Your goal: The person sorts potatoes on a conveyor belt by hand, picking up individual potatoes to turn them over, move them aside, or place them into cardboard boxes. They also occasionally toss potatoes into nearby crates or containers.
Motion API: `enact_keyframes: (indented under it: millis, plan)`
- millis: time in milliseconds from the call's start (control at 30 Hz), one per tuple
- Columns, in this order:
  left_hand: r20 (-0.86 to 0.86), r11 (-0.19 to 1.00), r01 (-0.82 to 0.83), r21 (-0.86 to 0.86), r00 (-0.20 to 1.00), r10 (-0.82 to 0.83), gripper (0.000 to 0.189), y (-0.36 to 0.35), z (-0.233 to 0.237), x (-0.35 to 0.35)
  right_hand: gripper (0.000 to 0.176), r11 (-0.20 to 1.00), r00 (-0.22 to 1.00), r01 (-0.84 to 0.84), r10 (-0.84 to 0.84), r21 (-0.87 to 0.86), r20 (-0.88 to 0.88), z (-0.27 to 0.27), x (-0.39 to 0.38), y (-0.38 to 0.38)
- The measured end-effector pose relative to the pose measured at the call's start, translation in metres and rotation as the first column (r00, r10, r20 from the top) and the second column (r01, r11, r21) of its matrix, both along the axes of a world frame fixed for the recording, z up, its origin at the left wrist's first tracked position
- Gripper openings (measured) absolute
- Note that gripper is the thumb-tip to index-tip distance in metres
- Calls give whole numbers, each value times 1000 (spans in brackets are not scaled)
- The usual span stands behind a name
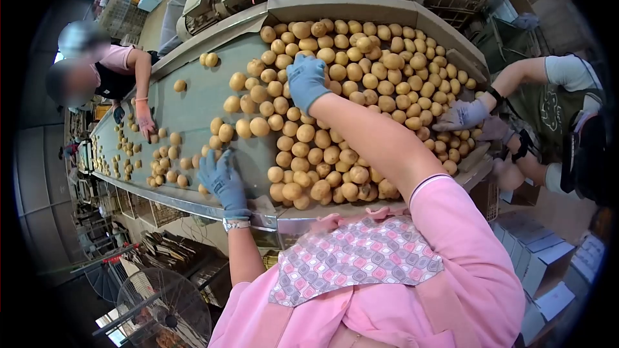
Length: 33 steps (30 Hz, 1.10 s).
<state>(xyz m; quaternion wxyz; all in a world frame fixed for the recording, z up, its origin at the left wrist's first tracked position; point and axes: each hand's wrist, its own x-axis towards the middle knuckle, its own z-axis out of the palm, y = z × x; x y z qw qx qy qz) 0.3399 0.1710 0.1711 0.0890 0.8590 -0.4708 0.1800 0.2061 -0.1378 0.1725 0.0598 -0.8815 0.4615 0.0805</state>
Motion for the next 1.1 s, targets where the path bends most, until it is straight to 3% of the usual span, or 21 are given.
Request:
enact_keyframes:
  millis: [33,67,133,167,200,300,400,467,500,533,600,633,667,700,767,867,967,1000,1033,1067,1100]
  plan:
    - [54,993,-100,55,994,97,35,-1,12,-5,42,999,993,-35,36,-10,115,-17,-7,-4]
    - [-21,998,-61,-32,998,60,36,-1,18,-10,35,997,938,-65,73,-33,339,-35,-20,-7]
    - [-155,974,-9,-226,988,-27,37,-6,25,-15,22,987,678,-117,161,-111,717,-52,-48,-20]
    - [-216,940,121,-319,956,-197,40,-11,29,-20,19,999,522,1,-47,54,852,-48,-55,-28]
    - [-238,941,214,-261,931,-277,41,-18,37,-30,17,967,326,77,-254,243,911,-44,-61,-39]
    - [-332,883,466,-58,825,-457,46,-29,52,-47,24,983,302,146,-149,108,942,-32,-70,-92]
    - [-278,872,479,106,856,-436,46,-26,34,-39,42,993,607,65,38,-97,794,-39,-59,-111]
    - [-122,936,303,177,951,-285,49,-20,26,-31,45,990,783,-54,124,-132,609,-66,-55,-117]
    - [-39,958,206,199,979,-202,50,-17,20,-25,45,997,783,-45,70,-55,618,-67,-55,-124]
    - [2,984,82,156,997,-83,50,-9,6,-14,45,979,663,-30,-131,201,737,-66,-57,-126]
    - [63,984,-167,69,985,163,52,14,-20,10,46,741,389,-128,-574,659,720,-54,-62,-124]
    - [21,973,-218,73,976,217,52,13,-10,7,38,524,175,-305,-790,796,587,-48,-75,-116]
    - [-9,993,-117,11,993,117,52,9,-1,3,32,299,-20,-478,-944,826,330,-40,-89,-108]
    - [-31,998,-13,-56,999,12,52,-5,16,-10,34,246,-105,-533,-969,810,226,-22,-99,-84]
    - [-84,958,273,-88,956,-280,51,-41,53,-47,42,135,-18,-689,-985,712,169,-30,-120,-61]
    - [-238,692,722,18,675,-698,41,-85,67,-81,46,25,75,-780,-988,626,133,-28,-138,-6]
    - [-134,512,837,195,540,-831,34,-132,32,-41,55,-163,208,-869,-977,468,47,-20,-151,28]
    - [-213,573,798,184,602,-770,31,-148,35,-25,60,-195,222,-856,-975,479,-1,-7,-160,40]
    - [-220,793,581,182,810,-543,19,-153,39,-18,58,-192,228,-838,-974,511,9,6,-171,49]
    - [-120,843,537,-1,837,-534,20,-154,51,3,57,-189,236,-819,-972,542,17,14,-180,57]
    - [-220,920,341,-192,899,-379,28,-140,27,40,56,-176,233,-823,-972,540,38,12,-187,62]
